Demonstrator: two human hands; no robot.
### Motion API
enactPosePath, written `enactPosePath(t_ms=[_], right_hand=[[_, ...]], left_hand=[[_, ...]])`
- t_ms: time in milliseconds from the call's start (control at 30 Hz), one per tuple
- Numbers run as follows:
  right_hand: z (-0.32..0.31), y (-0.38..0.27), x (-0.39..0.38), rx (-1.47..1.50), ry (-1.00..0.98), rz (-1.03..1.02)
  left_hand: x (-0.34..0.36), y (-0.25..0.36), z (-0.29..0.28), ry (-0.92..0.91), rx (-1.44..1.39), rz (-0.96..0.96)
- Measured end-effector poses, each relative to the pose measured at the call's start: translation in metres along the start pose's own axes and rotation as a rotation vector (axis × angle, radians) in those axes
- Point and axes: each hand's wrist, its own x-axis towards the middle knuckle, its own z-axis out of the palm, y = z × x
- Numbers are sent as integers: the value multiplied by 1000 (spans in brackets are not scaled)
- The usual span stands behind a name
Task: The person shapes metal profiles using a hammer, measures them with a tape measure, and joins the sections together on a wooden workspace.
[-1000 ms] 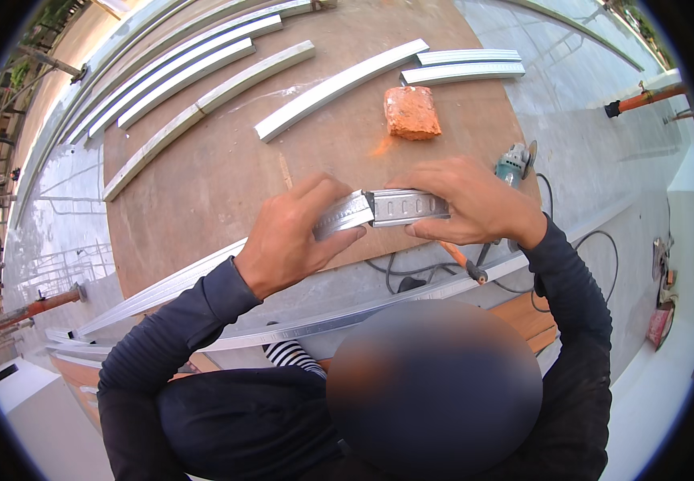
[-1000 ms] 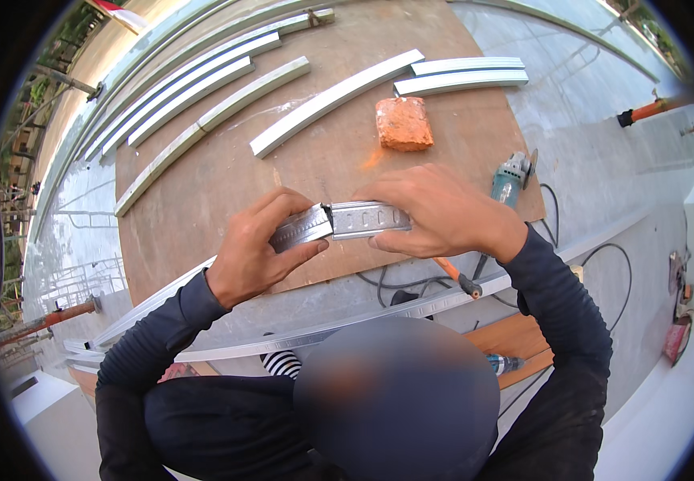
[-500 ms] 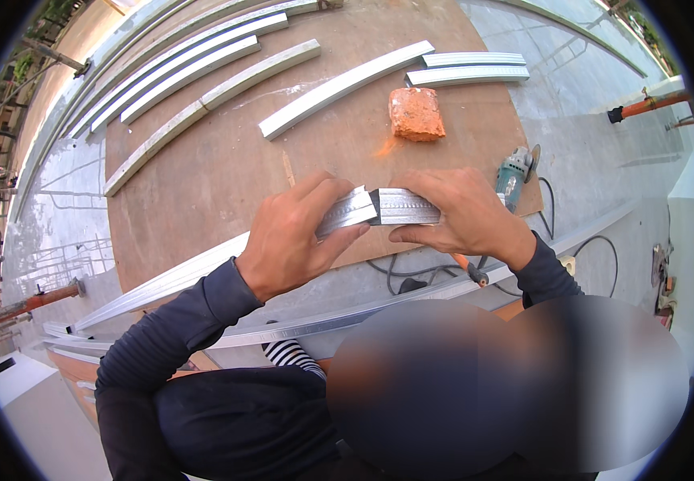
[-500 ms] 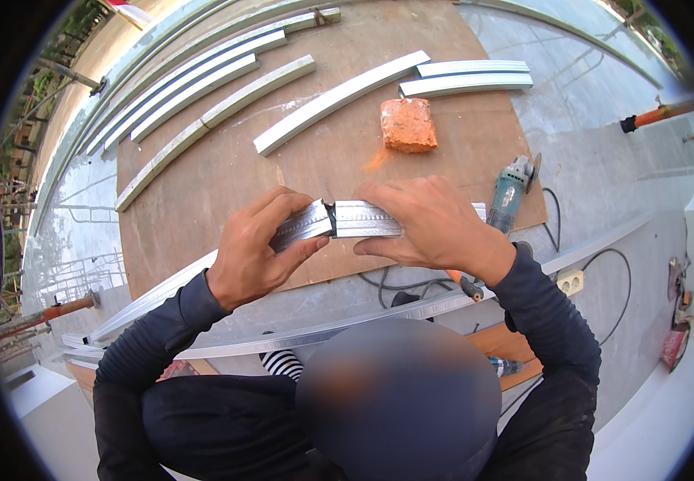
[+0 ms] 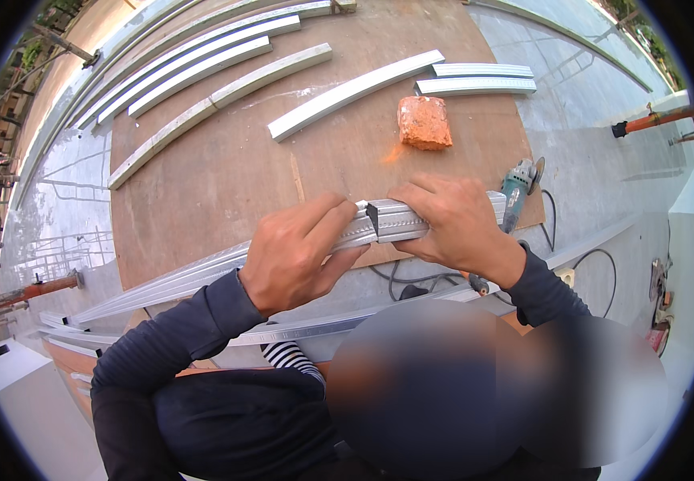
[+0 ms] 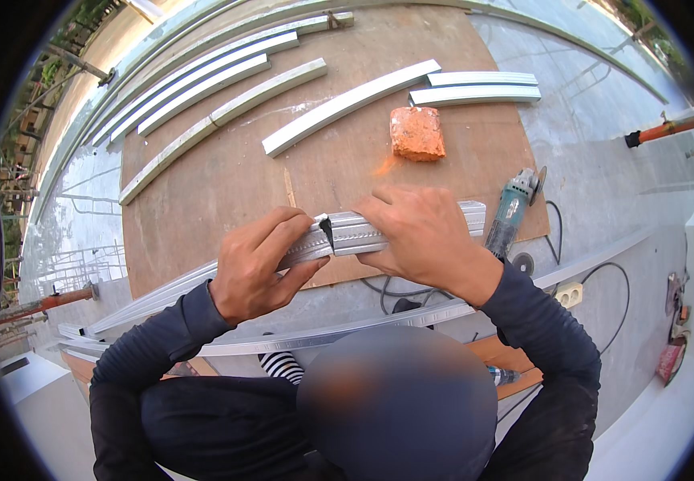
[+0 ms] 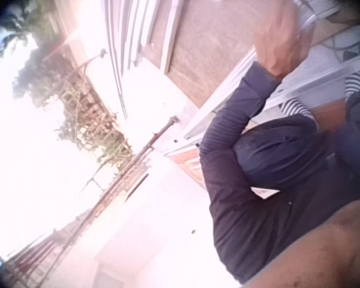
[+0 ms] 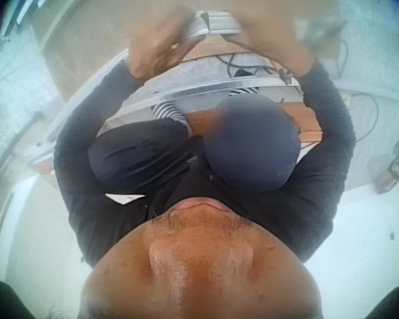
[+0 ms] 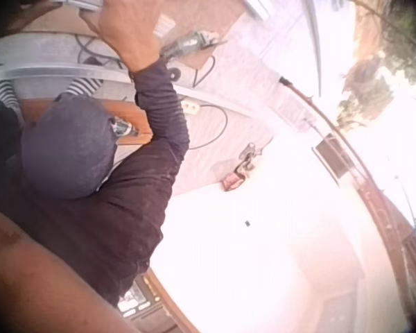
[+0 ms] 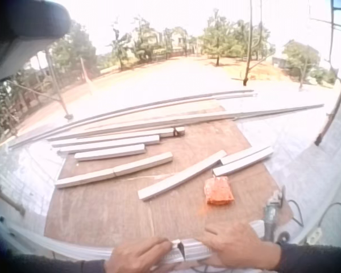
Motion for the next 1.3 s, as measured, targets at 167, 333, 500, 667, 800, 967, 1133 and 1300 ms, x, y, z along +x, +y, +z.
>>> enactPosePath(t_ms=[167, 333, 500, 667, 800, 967, 1133, 1300], right_hand=[[2, -7, -2, -46, 102, -34], [4, -10, -3, -56, 58, -7], [7, -12, -4, -15, 13, 31], [14, -6, -6, 70, 10, 23], [17, 7, -8, 169, -85, -16], [15, 7, -8, 164, -140, 13], [3, 0, -2, -3, -171, -39], [-8, -5, 3, -72, -246, -20]], left_hand=[[-6, 11, -3, 63, 90, 61], [-12, 9, 0, 81, 88, 76], [-14, 11, -4, 56, 102, 58], [-14, 12, -4, 29, 92, 48], [-14, 17, -3, -5, 56, 6], [-14, 14, -2, -2, 50, -6], [-13, 15, 0, -31, 43, -3], [-10, 11, -3, -46, 69, 8]])
